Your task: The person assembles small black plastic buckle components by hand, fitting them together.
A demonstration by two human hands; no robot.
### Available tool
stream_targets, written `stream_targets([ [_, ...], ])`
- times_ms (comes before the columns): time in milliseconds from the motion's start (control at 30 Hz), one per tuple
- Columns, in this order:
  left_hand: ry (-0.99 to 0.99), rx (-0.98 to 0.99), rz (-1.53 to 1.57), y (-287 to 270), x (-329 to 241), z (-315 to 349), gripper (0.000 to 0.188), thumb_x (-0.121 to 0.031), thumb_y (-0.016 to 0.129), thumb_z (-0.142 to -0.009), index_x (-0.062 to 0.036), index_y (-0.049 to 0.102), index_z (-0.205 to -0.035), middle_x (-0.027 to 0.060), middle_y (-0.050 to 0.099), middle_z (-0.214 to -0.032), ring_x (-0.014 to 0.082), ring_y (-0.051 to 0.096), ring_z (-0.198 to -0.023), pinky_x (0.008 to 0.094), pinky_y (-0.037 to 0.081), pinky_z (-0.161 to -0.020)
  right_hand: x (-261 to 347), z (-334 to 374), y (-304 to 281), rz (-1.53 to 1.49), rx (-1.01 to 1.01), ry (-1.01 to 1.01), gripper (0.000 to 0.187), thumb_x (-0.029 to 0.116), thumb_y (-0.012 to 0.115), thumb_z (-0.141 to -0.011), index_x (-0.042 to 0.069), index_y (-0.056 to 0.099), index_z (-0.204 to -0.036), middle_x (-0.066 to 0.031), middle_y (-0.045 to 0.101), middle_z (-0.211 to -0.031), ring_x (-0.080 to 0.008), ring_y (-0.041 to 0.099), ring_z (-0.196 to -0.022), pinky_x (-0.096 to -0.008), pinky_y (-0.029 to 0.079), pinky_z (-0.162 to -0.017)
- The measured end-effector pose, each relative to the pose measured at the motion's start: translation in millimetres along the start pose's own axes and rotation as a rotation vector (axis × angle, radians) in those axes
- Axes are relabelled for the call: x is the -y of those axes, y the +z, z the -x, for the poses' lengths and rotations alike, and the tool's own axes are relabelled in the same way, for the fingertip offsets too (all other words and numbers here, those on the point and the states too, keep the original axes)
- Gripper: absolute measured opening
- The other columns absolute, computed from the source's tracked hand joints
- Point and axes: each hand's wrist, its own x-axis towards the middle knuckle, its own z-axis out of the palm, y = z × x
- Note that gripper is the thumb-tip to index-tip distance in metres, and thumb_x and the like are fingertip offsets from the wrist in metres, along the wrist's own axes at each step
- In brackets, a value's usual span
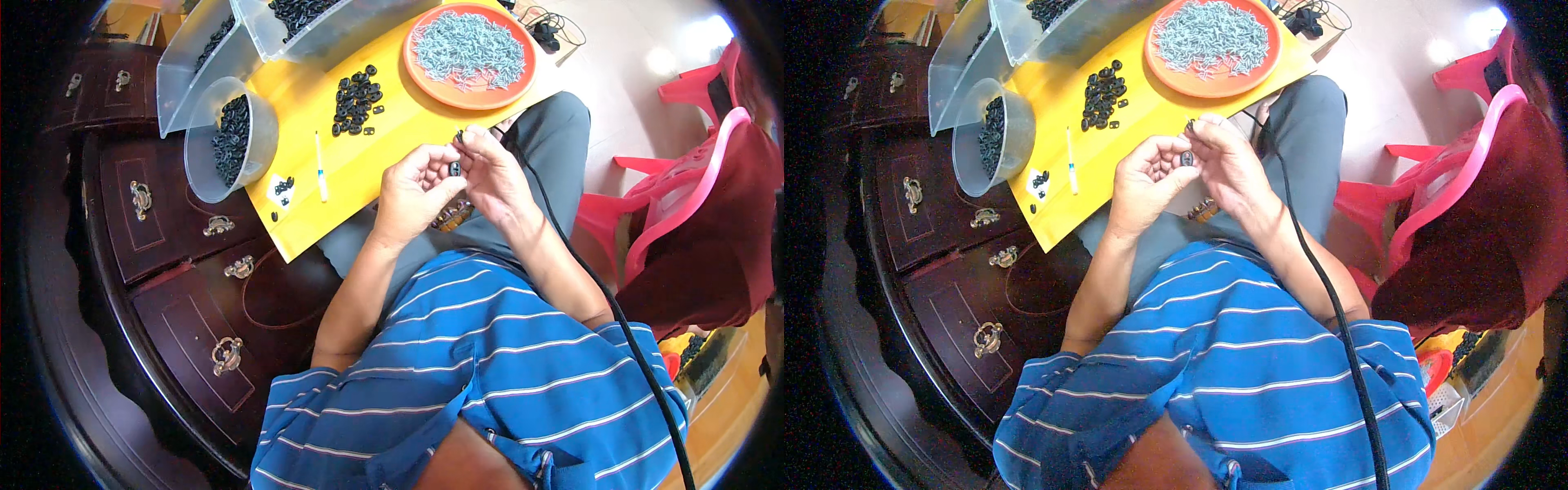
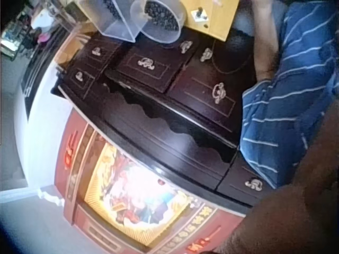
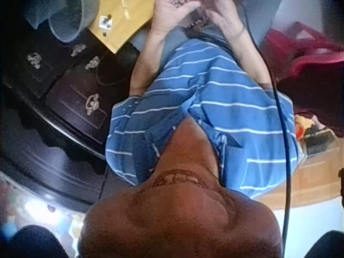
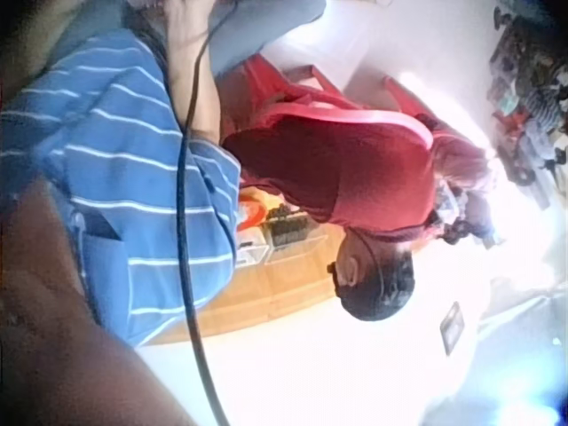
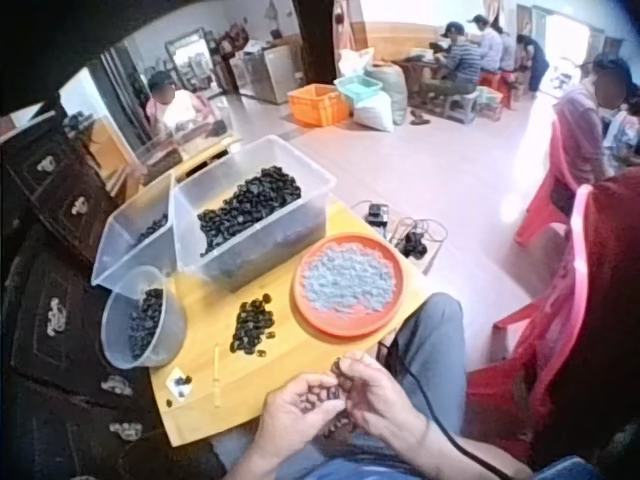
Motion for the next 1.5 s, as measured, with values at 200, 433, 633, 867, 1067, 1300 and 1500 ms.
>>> stream_targets([
  [200, 0.136, 0.063, -0.64, 3, -14, 4, 0.019, 0.0, 0.07, -0.079, -0.0011, 0.068, -0.099, 0.0063, 0.062, -0.08, 0.015, 0.06, -0.068, 0.0264, 0.051, -0.066, 1, -1, 0, -0.147, 0.05, 0.071, 0.02, 0.012, 0.072, -0.087, 0.008, 0.062, -0.104, -0.0033, 0.066, -0.097, -0.0174, 0.063, -0.096, -0.0334, 0.051, -0.089],
  [433, 0.423, 0.088, -0.694, 9, -2, 8, 0.024, -0.001, 0.065, -0.083, 0.0006, 0.069, -0.107, 0.0112, 0.064, -0.087, 0.0237, 0.064, -0.078, 0.0324, 0.052, -0.074, 0, -2, 2, -0.232, 0.046, 0.096, 0.015, 0.009, 0.07, -0.089, 0.008, 0.063, -0.102, -0.0052, 0.066, -0.096, -0.0184, 0.063, -0.096, -0.0338, 0.05, -0.098],
  [633, 0.271, 0.12, -0.555, 2, -5, 6, 0.025, -0.001, 0.067, -0.083, 0.0, 0.07, -0.108, 0.0099, 0.065, -0.09, 0.024, 0.065, -0.083, 0.0321, 0.052, -0.076, -1, -5, 2, -0.28, 0.091, 0.121, 0.013, 0.009, 0.07, -0.089, 0.007, 0.065, -0.101, -0.0054, 0.068, -0.094, -0.0196, 0.064, -0.096, -0.0339, 0.05, -0.098],
  [867, 0.501, -0.011, -0.724, 11, 0, 6, 0.015, -0.003, 0.065, -0.085, -0.0006, 0.069, -0.1, 0.0096, 0.063, -0.091, 0.0266, 0.064, -0.083, 0.0357, 0.053, -0.075, 1, -7, 7, -0.284, 0.115, 0.105, 0.011, 0.014, 0.068, -0.092, 0.006, 0.068, -0.099, -0.0071, 0.071, -0.092, -0.0216, 0.064, -0.096, -0.0358, 0.053, -0.088],
  [1067, 0.123, -0.097, -0.262, -1, 5, 9, 0.015, 0.0, 0.056, -0.093, 0.0002, 0.067, -0.103, 0.0069, 0.064, -0.086, 0.0109, 0.059, -0.067, 0.0253, 0.049, -0.061, 3, -2, 2, -0.193, 0.107, 0.093, 0.013, 0.014, 0.068, -0.091, 0.01, 0.064, -0.103, -0.0039, 0.069, -0.098, -0.0185, 0.064, -0.097, -0.0327, 0.051, -0.087],
  [1300, 0.012, -0.133, 0.095, -17, -6, 3, 0.024, 0.0, 0.059, -0.094, 0.0026, 0.059, -0.117, 0.0063, 0.065, -0.093, 0.0062, 0.058, -0.069, 0.021, 0.051, -0.063, 0, 6, 4, 0.168, 0.015, -0.07, 0.015, 0.013, 0.068, -0.09, 0.012, 0.062, -0.103, -0.0004, 0.067, -0.101, -0.0145, 0.065, -0.096, -0.0298, 0.051, -0.086],
  [1500, -0.007, -0.163, 0.029, -25, -12, 1, 0.03, 0.002, 0.065, -0.089, 0.0031, 0.063, -0.119, 0.0039, 0.064, -0.093, 0.0069, 0.06, -0.071, 0.021, 0.052, -0.065, -6, 6, 3, 0.374, 0.048, -0.195, 0.013, 0.012, 0.068, -0.091, 0.009, 0.061, -0.102, 0.0007, 0.065, -0.094, -0.009, 0.062, -0.086, -0.0262, 0.05, -0.083],
])
